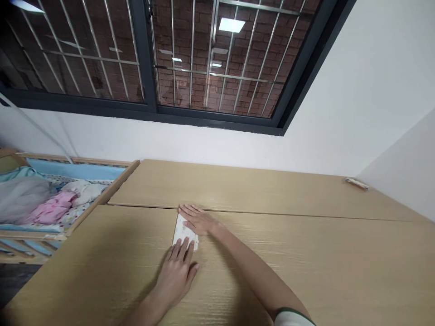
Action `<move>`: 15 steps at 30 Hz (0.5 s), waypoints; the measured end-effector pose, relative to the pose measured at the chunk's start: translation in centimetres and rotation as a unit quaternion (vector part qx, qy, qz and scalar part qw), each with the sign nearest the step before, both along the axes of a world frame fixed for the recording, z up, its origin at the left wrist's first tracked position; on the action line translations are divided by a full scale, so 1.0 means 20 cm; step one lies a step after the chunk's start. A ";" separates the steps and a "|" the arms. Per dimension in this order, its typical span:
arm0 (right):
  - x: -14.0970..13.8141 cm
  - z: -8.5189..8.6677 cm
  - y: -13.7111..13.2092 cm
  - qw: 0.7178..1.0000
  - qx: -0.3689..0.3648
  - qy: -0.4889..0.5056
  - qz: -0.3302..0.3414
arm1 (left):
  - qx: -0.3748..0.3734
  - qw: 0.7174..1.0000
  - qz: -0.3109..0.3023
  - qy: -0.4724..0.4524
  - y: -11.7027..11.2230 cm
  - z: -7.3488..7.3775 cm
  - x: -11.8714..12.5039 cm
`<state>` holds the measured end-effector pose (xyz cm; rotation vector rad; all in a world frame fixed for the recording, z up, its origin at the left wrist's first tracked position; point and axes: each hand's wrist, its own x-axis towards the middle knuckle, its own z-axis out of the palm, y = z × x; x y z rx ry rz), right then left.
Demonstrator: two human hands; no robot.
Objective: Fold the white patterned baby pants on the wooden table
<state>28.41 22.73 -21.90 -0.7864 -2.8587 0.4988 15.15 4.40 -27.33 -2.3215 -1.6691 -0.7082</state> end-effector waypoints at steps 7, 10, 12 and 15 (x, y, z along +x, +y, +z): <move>0.01 -0.06 -0.04 0.970 0.040 0.148 -0.190 | -0.132 0.986 0.004 -0.104 0.12 0.19 -0.18; 0.00 -0.10 -0.09 0.909 0.031 0.281 -0.306 | -0.152 0.977 0.105 -0.110 0.19 0.20 -0.26; -0.01 -0.13 -0.13 0.878 -0.005 0.334 -0.344 | -0.161 0.972 0.137 -0.104 0.23 0.17 -0.28; -0.03 -0.16 -0.18 0.880 -0.064 0.334 -0.333 | -0.188 0.969 0.131 -0.097 0.26 0.14 -0.28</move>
